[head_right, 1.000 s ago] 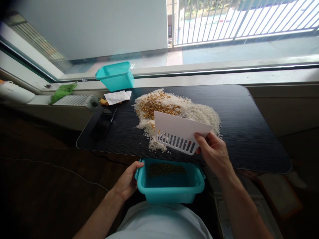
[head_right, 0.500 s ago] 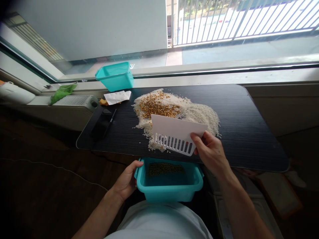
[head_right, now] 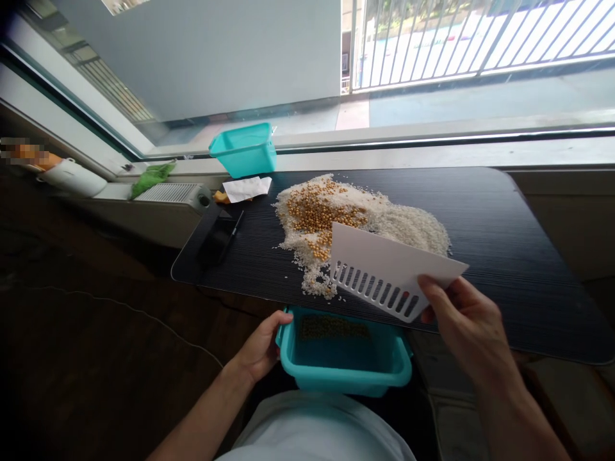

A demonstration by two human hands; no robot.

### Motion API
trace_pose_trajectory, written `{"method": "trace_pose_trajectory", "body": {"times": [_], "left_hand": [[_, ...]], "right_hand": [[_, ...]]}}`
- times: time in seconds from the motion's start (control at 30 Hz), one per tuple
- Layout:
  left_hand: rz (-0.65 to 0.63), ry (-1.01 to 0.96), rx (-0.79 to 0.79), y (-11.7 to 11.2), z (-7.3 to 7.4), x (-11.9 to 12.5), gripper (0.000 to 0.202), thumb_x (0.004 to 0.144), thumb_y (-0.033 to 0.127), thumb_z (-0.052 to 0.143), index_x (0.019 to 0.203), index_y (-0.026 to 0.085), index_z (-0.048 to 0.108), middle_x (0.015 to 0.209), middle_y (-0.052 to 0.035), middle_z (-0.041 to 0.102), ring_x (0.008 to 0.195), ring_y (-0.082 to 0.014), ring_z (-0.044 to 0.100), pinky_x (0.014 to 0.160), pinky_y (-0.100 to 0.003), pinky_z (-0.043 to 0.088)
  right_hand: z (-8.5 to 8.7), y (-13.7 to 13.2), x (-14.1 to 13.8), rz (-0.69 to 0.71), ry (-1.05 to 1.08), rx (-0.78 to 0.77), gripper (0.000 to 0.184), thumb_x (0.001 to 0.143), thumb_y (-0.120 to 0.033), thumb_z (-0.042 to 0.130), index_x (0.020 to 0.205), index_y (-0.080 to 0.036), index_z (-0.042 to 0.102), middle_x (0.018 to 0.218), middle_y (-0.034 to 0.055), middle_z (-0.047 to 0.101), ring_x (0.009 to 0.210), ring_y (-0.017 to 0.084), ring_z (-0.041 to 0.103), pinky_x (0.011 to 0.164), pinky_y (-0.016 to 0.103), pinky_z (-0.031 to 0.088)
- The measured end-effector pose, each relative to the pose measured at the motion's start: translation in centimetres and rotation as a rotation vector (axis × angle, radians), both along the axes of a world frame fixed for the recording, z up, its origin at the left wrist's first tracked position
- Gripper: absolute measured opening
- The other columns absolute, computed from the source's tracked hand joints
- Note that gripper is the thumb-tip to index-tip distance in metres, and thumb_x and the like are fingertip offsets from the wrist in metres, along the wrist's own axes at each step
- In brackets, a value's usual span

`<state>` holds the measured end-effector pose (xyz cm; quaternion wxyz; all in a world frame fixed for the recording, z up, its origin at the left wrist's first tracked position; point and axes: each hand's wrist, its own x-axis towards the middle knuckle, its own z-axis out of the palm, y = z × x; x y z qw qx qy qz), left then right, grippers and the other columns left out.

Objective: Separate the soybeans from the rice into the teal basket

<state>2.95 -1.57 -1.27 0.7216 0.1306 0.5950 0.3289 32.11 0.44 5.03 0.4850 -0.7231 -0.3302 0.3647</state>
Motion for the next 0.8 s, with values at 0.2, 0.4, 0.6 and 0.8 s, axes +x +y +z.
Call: {"method": "trace_pose_trajectory", "body": {"times": [0.2,0.4,0.6,0.8], "left_hand": [[0.015,0.109,0.093,1.7,-2.4,-0.7,0.024,0.063,0.031,0.078,0.058,0.019,0.058,0.05,0.0049,0.054,0.049,-0.0115,0.05,0.052,-0.025,0.037],[-0.114,0.211,0.13,2.8,-2.2,-2.5,0.015,0.068,0.028,0.08,0.07,0.019,0.068,0.063,0.0019,0.066,0.061,-0.0163,0.059,0.058,-0.026,0.042],[-0.451,0.622,0.411,0.1,4.5,-7.4,0.021,0.077,0.04,0.079,0.082,0.02,0.078,0.069,-0.0007,0.068,0.064,-0.0172,0.058,0.061,-0.026,0.045],[-0.341,1.291,0.769,7.3,9.3,-13.2,0.05,0.092,0.046,0.054,0.129,0.018,0.071,0.122,-0.0131,0.07,0.114,-0.0286,0.065,0.1,-0.037,0.049]], "right_hand": [[-0.3,0.0,-0.4,-0.038,0.047,0.064,0.031,0.064,-0.042,0.085,0.084,-0.019,0.077,0.071,0.0032,0.072,0.054,0.015,0.056,0.045,0.027,0.047],[0.3,-0.8,-1.1,-0.039,-0.009,0.083,0.032,0.068,-0.045,0.081,0.086,-0.018,0.077,0.07,0.0034,0.072,0.053,0.016,0.056,0.045,0.028,0.048],[0.4,-0.9,-0.8,-0.062,-0.006,0.04,0.034,0.062,-0.043,0.084,0.086,-0.02,0.079,0.073,0.0036,0.074,0.054,0.016,0.059,0.047,0.027,0.051],[0.7,-1.0,-0.1,-0.037,-0.082,-0.044,0.03,0.066,-0.05,0.084,0.086,-0.028,0.08,0.072,0.0035,0.075,0.059,0.02,0.065,0.048,0.028,0.056]]}}
